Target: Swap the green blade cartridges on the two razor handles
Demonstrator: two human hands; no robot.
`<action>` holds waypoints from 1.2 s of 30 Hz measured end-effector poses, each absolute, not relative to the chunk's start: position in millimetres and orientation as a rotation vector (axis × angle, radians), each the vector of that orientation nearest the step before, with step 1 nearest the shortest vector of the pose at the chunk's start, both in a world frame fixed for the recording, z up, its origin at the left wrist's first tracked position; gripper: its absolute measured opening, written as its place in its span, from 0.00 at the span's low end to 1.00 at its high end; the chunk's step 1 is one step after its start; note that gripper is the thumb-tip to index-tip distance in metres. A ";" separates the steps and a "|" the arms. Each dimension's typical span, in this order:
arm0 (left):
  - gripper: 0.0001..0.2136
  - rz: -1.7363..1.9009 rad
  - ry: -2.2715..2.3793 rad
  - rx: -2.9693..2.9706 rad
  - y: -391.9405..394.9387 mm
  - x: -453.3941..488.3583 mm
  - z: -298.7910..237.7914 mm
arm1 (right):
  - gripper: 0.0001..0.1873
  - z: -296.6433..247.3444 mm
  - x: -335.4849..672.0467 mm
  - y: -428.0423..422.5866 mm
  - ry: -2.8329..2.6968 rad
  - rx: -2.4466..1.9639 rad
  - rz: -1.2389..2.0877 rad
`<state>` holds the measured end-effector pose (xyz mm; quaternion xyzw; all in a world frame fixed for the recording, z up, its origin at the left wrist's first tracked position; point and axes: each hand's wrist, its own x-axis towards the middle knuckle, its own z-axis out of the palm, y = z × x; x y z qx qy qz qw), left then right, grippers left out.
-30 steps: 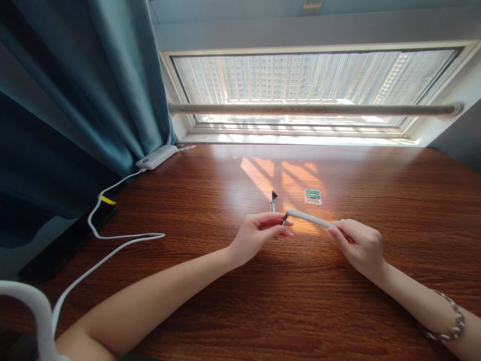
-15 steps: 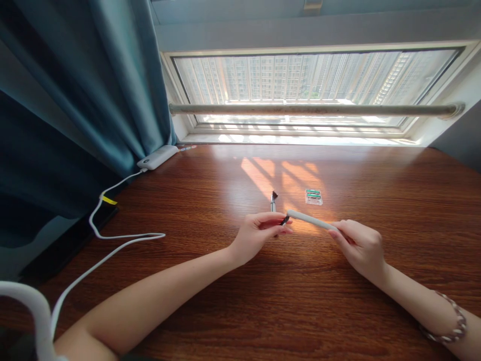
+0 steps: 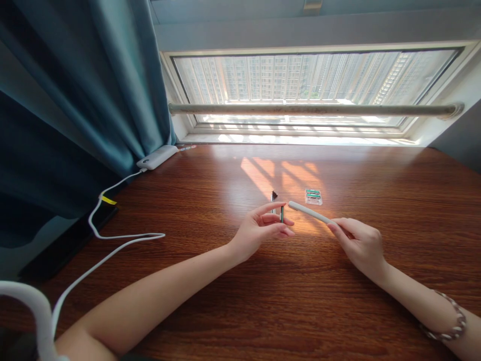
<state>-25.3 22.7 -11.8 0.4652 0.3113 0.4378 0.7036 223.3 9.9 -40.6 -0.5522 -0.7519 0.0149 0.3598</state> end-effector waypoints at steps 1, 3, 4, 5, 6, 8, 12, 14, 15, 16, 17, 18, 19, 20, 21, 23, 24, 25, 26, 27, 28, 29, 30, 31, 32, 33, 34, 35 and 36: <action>0.24 0.967 0.700 1.019 23.4 -25.3 -12.2 | 0.16 -40.7 223.7 9.7 -1.933 -1.420 0.045; 0.27 0.954 0.716 1.002 24.8 -25.3 -13.4 | 0.15 -41.2 224.5 9.4 -1.930 -1.395 0.060; 0.27 0.953 0.724 1.002 25.4 -25.3 -14.1 | 0.14 -41.4 224.9 9.2 -1.933 -1.370 0.068; 0.27 0.955 0.731 1.002 25.7 -25.3 -14.8 | 0.14 -41.5 225.3 9.0 -1.941 -1.335 0.074; 0.26 0.959 0.737 1.000 25.9 -25.3 -15.5 | 0.13 -41.5 225.6 8.8 -1.957 -1.297 0.079; 0.24 0.961 0.743 0.992 25.6 -25.4 -16.5 | 0.12 -40.9 225.6 8.4 -2.006 -1.226 0.079; 0.21 0.944 0.735 0.994 23.9 -25.5 -17.2 | 0.11 -37.8 224.1 7.7 -2.102 -1.128 0.059; 0.20 0.947 0.729 1.014 23.3 -25.4 -17.3 | 0.10 -36.6 223.1 7.5 -2.127 -1.101 0.038; 0.19 0.952 0.729 1.024 23.3 -25.3 -17.4 | 0.10 -36.2 222.8 7.5 -2.136 -1.097 0.025; 0.19 0.959 0.733 1.030 23.3 -25.3 -17.4 | 0.10 -36.1 222.5 7.4 -2.140 -1.101 0.012; 0.19 0.966 0.741 1.032 23.5 -25.3 -17.5 | 0.10 -36.1 222.3 7.4 -2.138 -1.112 -0.003; 0.19 0.972 0.755 1.029 23.8 -25.3 -17.5 | 0.10 -36.2 222.2 7.3 -2.130 -1.130 -0.021; 0.19 0.975 0.769 1.024 24.1 -25.3 -17.6 | 0.10 -36.3 222.2 7.3 -2.119 -1.149 -0.036; 0.19 0.978 0.783 1.022 24.4 -25.4 -17.7 | 0.11 -36.5 222.2 7.2 -2.110 -1.164 -0.046; 0.20 0.979 0.791 1.023 24.6 -25.4 -17.8 | 0.11 -36.6 222.2 7.2 -2.107 -1.172 -0.051; 0.20 0.981 0.790 1.032 25.1 -25.6 -18.2 | 0.12 -36.7 222.2 7.2 -2.115 -1.167 -0.050; 0.20 0.984 0.783 1.037 25.3 -25.7 -18.6 | 0.12 -36.7 222.1 7.2 -2.122 -1.166 -0.048; 0.19 0.989 0.777 1.041 25.4 -25.8 -19.0 | 0.12 -36.6 222.0 7.2 -2.124 -1.170 -0.048; 0.19 0.996 0.773 1.047 25.6 -25.9 -19.5 | 0.12 -36.4 221.8 7.3 -2.115 -1.180 -0.050; 0.19 1.005 0.773 1.056 25.7 -26.0 -20.0 | 0.12 -36.2 221.6 7.3 -2.100 -1.192 -0.050; 0.19 1.018 0.778 1.066 25.9 -26.0 -20.5 | 0.12 -36.0 221.4 7.3 -2.087 -1.199 -0.046; 0.19 1.030 0.782 1.079 26.0 -26.0 -20.9 | 0.12 -35.9 221.1 7.4 -2.083 -1.200 -0.039; 0.19 1.041 0.785 1.091 26.1 -25.9 -21.2 | 0.12 -35.8 220.9 7.4 -2.091 -1.196 -0.033; 0.19 1.052 0.788 1.101 26.2 -25.7 -21.3 | 0.12 -35.9 220.7 7.6 -2.107 -1.190 -0.034; 0.19 1.059 0.792 1.106 26.2 -25.5 -21.4 | 0.12 -36.0 220.5 7.7 -2.124 -1.190 -0.042; 0.19 1.062 0.795 1.108 26.1 -25.3 -21.3 | 0.12 -36.2 220.5 7.9 -2.134 -1.199 -0.057; 0.19 1.062 0.797 1.109 25.9 -25.2 -21.3 | 0.12 -36.5 220.5 8.1 -2.130 -1.216 -0.077; 0.19 1.059 0.799 1.109 25.7 -25.0 -21.3 | 0.13 -36.8 220.7 8.4 -2.116 -1.234 -0.093; 0.20 1.055 0.800 1.110 25.4 -25.0 -21.5 | 0.13 -37.0 220.9 8.5 -2.096 -1.246 -0.100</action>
